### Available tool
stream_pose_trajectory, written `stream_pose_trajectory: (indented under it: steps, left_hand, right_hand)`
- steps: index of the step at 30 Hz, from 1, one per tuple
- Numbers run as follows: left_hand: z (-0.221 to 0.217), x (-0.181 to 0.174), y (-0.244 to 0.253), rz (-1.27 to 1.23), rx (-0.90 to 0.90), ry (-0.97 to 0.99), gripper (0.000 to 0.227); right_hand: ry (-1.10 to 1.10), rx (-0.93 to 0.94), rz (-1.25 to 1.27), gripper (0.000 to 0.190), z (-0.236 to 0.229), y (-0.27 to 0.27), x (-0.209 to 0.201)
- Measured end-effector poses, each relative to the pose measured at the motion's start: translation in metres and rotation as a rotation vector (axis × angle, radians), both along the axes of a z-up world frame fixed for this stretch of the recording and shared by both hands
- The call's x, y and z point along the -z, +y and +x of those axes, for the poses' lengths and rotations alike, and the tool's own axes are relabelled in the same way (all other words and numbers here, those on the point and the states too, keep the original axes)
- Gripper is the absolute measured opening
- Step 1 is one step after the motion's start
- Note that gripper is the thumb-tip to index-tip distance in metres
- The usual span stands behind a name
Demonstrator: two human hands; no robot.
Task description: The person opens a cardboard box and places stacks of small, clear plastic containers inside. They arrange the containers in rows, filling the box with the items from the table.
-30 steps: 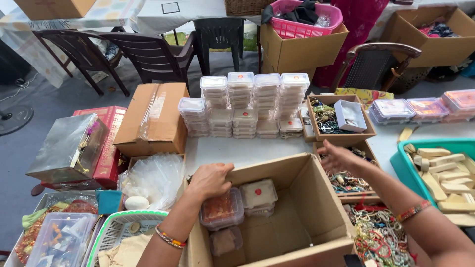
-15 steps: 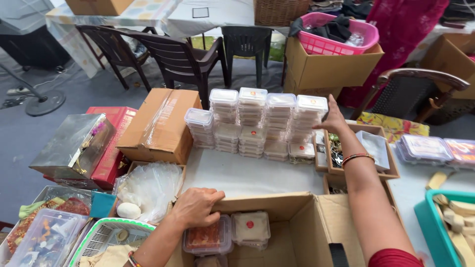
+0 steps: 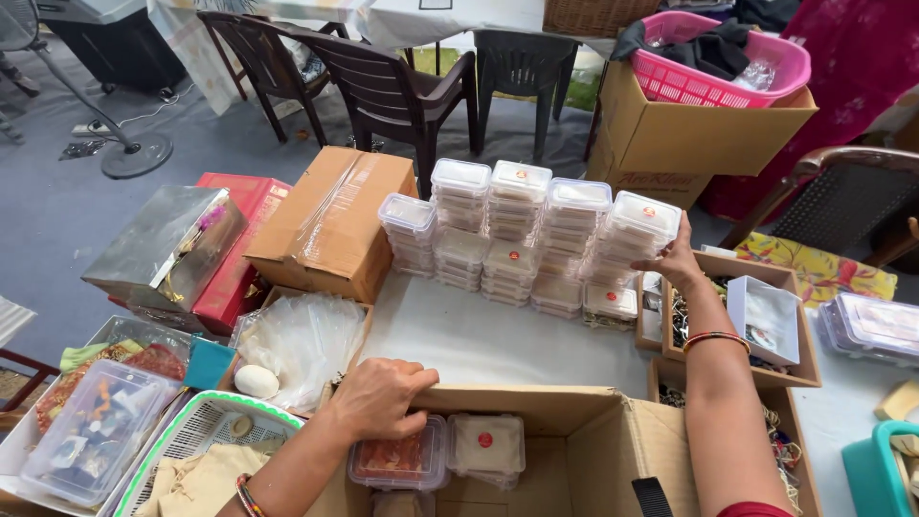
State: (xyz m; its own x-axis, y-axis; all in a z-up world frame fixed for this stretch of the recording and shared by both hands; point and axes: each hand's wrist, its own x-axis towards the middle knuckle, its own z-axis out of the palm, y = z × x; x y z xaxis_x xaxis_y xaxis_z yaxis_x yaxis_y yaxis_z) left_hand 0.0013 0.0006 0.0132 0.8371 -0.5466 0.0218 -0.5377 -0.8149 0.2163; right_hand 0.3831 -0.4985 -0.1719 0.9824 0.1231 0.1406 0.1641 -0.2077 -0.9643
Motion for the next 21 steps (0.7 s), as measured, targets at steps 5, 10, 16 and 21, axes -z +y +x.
stream_pose_trajectory:
  steps: [5, 10, 16, 21]
  left_hand:
    - [0.001, 0.000, -0.002, 0.008, -0.022, 0.009, 0.039]
    - [-0.002, 0.000, -0.001, 0.000, -0.019, -0.007, 0.038]
    - [-0.001, 0.001, -0.001, -0.018, -0.020, -0.011, 0.038]
    - [-0.003, 0.001, 0.000, -0.025, -0.023, -0.006, 0.036]
  right_hand:
    - [0.079, 0.037, -0.100, 0.156, -0.009, 0.013, -0.016]
    - [0.006, 0.070, -0.142, 0.149, -0.005, 0.007, -0.006]
    - [0.000, 0.087, -0.046, 0.155, -0.022, 0.018, -0.037]
    - [0.108, 0.144, 0.070, 0.154, -0.049, 0.001, -0.042]
